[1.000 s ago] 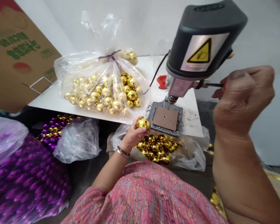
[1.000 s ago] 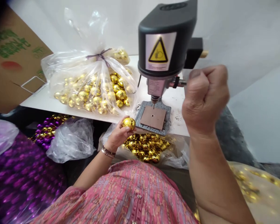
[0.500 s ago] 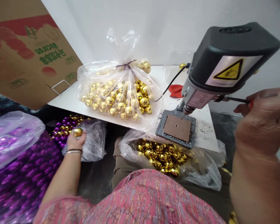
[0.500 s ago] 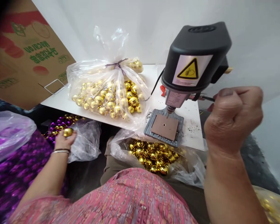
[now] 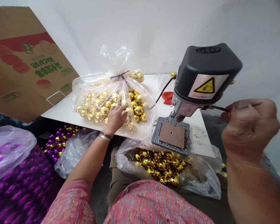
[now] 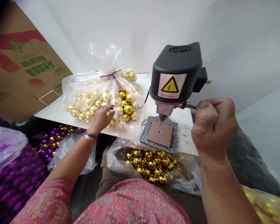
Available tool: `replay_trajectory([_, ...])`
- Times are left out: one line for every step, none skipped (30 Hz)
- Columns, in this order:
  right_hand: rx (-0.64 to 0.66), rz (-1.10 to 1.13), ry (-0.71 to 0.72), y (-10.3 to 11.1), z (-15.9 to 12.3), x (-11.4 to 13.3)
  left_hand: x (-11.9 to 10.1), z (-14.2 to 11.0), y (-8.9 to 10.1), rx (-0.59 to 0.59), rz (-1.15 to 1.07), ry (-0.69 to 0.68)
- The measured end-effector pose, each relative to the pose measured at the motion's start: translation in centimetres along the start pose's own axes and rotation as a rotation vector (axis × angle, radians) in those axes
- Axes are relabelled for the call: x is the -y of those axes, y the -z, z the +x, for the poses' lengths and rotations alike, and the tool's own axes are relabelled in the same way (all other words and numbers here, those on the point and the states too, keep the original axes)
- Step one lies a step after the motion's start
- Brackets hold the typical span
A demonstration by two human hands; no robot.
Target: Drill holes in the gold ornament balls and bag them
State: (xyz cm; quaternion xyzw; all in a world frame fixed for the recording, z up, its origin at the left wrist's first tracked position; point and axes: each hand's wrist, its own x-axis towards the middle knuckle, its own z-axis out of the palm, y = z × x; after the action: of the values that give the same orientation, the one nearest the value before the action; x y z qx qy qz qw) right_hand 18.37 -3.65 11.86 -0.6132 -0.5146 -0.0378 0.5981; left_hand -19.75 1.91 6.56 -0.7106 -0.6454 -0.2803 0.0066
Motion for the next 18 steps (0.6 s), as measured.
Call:
replay_trajectory([-0.003,0.003,-0.042,0.1,0.0,0.2,-1.8,0.9,-0.9,0.062,0.105,-0.041])
replay_trajectory([-0.007,0.007,-0.081,0.1,0.0,0.5,-3.3,1.7,-1.7,0.121,0.196,-0.048])
replay_trajectory([-0.006,0.003,-0.096,0.2,0.0,0.7,-4.5,2.4,-2.5,0.181,0.266,-0.047])
replay_trajectory([0.002,-0.007,-0.087,0.3,0.0,0.9,-5.3,2.9,-3.1,0.230,0.317,-0.036])
replay_trajectory([0.007,-0.013,-0.072,0.3,0.0,1.1,-5.8,3.4,-3.7,0.269,0.343,-0.026])
replay_trajectory([0.010,-0.012,-0.060,0.4,0.0,1.2,-6.1,3.8,-4.2,0.295,0.345,-0.019])
replay_trajectory([0.013,-0.005,-0.048,0.4,0.1,1.3,-6.2,4.1,-4.6,0.307,0.327,-0.015])
replay_trajectory([0.012,0.004,-0.037,0.5,0.1,1.4,-6.1,4.3,-4.8,0.305,0.292,-0.009])
replay_trajectory([0.010,0.013,-0.029,0.5,0.1,1.5,-6.0,4.4,-4.9,0.291,0.245,0.002])
replay_trajectory([0.010,0.023,-0.021,0.5,0.1,1.6,-5.9,4.4,-4.8,0.266,0.185,0.020])
replay_trajectory([0.011,0.031,-0.015,0.5,0.1,1.6,-5.8,4.2,-4.6,0.233,0.107,0.055])
replay_trajectory([0.015,0.036,-0.010,0.5,0.1,1.6,-5.7,3.9,-4.2,0.195,0.000,0.108])
replay_trajectory([0.016,0.038,-0.009,0.4,0.0,1.6,-5.6,3.3,-3.7,0.162,-0.147,0.171])
replay_trajectory([0.014,0.041,-0.015,0.3,0.0,1.5,-5.6,2.6,-3.2,0.143,-0.341,0.240])
replay_trajectory([0.010,0.047,-0.025,0.2,-0.1,1.5,-5.6,1.7,-2.6,0.148,-0.571,0.311])
replay_trajectory([0.002,0.053,-0.036,0.1,-0.1,1.4,-5.7,0.7,-2.2,0.178,-0.817,0.386])
replay_trajectory([-0.012,0.060,-0.047,0.0,-0.1,1.4,-5.8,-0.3,-1.9,0.227,-1.051,0.464])
replay_trajectory([-0.025,0.064,-0.051,-0.1,-0.1,1.4,-6.0,-1.4,-1.8,0.284,-1.253,0.543])
